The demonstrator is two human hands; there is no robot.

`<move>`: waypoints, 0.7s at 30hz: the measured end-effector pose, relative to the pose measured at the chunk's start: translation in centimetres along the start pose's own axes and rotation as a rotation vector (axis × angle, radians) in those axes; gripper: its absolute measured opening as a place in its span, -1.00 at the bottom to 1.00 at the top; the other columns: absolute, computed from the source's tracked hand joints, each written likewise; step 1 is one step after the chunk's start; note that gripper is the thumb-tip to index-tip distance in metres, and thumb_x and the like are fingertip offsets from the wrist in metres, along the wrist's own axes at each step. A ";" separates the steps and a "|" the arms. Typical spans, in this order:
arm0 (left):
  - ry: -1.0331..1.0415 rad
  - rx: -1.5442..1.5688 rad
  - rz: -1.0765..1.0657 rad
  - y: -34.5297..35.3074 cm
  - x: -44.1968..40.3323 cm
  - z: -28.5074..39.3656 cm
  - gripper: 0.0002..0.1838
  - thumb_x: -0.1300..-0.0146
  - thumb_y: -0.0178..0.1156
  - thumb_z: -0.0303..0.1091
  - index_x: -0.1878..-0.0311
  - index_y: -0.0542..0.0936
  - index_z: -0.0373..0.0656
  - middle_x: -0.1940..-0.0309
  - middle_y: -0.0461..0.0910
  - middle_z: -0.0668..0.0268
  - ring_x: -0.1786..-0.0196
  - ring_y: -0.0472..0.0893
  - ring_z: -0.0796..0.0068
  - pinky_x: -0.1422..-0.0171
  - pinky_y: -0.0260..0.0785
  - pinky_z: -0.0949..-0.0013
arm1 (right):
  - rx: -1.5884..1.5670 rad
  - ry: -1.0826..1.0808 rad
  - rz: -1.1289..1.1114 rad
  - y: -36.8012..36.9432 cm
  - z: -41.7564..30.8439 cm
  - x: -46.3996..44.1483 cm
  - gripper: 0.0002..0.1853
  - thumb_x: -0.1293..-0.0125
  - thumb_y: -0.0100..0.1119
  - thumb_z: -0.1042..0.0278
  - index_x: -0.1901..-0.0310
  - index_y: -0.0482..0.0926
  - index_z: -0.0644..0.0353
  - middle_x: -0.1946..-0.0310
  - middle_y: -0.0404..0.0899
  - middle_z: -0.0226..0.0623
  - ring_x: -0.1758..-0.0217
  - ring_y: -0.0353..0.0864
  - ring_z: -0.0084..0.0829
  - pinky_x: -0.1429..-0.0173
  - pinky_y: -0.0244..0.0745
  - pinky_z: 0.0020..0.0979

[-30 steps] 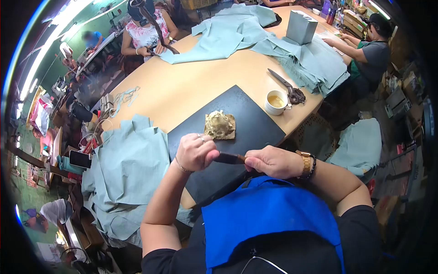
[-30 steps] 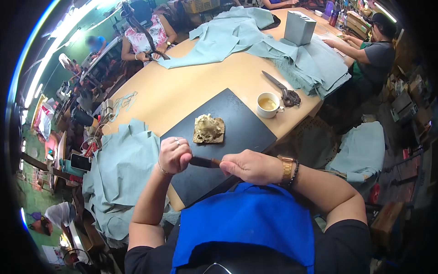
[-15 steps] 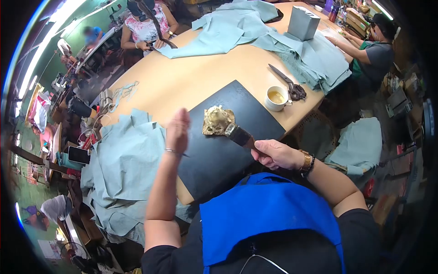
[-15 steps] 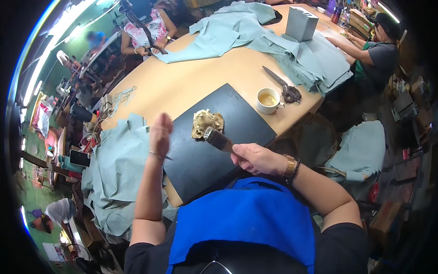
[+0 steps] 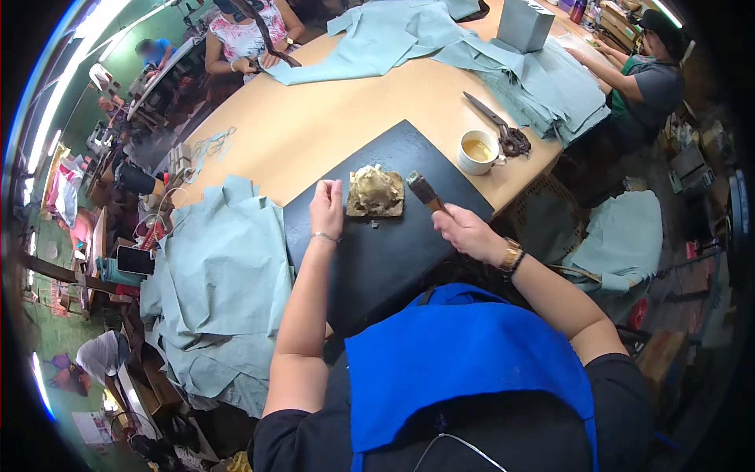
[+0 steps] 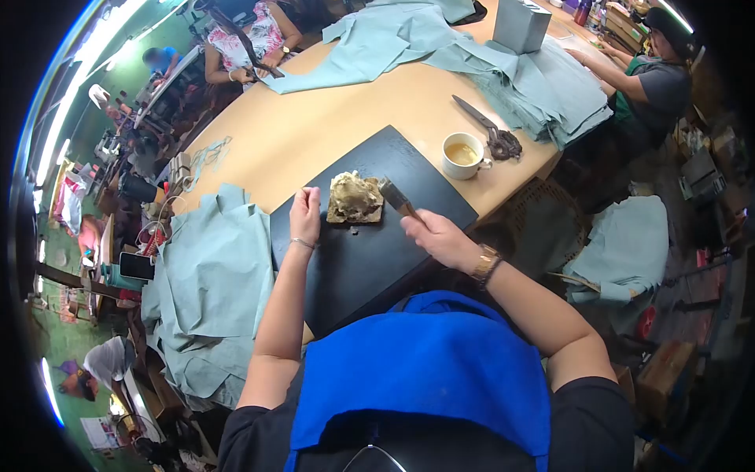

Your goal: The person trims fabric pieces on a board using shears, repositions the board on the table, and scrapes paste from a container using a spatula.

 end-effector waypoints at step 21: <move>0.107 -0.057 -0.135 1.8 3.2 -0.2 -0.67 -0.33 0.19 -0.42 -0.15 0.56 -0.22 0.05 0.63 0.19 0.00 0.62 0.38 -0.14 0.44 0.37 | 0.295 -0.280 0.546 -2.5 -2.0 -7.9 -0.80 -0.17 0.29 0.38 0.17 0.57 0.19 0.34 0.66 -0.21 0.25 0.69 -0.29 0.14 0.55 -0.34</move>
Point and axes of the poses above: each hand's wrist, its own x-axis away from the middle knuckle, its own y-axis out of the palm, z = x × y, the point moved 10 cm from there along -x, towards the middle knuckle
